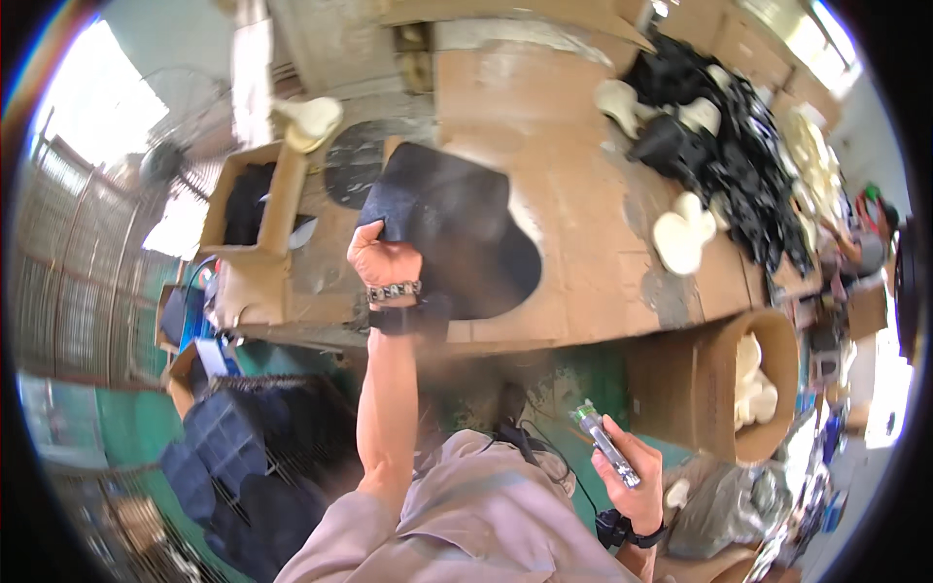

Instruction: The person uses a spray gun to apply black paint to heart-shaped objects placed on a cardboard surface. After spraying, the person places the object onto a wire rack and retrieves another object to repeat the process.

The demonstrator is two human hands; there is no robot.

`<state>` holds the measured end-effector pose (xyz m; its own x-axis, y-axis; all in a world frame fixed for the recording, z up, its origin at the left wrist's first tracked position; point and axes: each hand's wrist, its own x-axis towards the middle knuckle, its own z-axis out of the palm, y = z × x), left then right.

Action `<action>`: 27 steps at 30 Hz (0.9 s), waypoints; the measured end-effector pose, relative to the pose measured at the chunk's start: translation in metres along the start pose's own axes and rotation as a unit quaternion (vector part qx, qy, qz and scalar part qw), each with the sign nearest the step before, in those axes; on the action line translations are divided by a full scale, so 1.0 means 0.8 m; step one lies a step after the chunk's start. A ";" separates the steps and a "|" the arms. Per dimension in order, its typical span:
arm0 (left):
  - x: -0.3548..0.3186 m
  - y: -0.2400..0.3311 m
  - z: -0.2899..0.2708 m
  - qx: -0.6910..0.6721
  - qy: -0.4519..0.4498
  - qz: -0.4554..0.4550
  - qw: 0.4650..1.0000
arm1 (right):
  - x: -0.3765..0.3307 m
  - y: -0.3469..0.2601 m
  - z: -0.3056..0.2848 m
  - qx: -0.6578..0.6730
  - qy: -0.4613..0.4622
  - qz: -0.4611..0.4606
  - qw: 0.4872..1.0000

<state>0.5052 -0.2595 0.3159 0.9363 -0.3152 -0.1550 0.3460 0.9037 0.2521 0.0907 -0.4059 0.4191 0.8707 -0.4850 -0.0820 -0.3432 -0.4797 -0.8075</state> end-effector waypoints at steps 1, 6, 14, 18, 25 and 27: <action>-0.023 0.021 0.019 -0.019 -0.012 0.007 1.000 | 0.003 -0.001 0.007 -0.001 0.005 -0.029 1.000; -0.138 0.102 0.038 -0.093 0.004 0.166 0.982 | -0.010 -0.015 0.014 0.019 -0.053 -0.005 0.998; -0.261 0.270 -0.050 -0.119 0.042 0.332 0.935 | 0.022 -0.101 0.027 -0.049 -0.232 -0.053 0.970; -0.275 0.375 -0.085 -0.100 0.136 0.421 0.891 | 0.037 -0.121 0.051 -0.063 -0.274 -0.085 0.956; -0.336 0.535 -0.091 -0.082 0.173 0.501 0.844 | 0.047 -0.139 0.086 -0.075 -0.287 -0.175 0.939; -0.373 0.556 -0.105 -0.069 0.207 0.528 0.820 | 0.045 -0.144 0.091 -0.084 -0.296 -0.186 0.933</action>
<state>0.3745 0.2612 0.3945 0.5982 0.7652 -0.2379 -0.6829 0.6422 0.3483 0.1871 -0.3149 0.4664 0.9658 0.2020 -0.1623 0.0140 -0.6658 -0.7460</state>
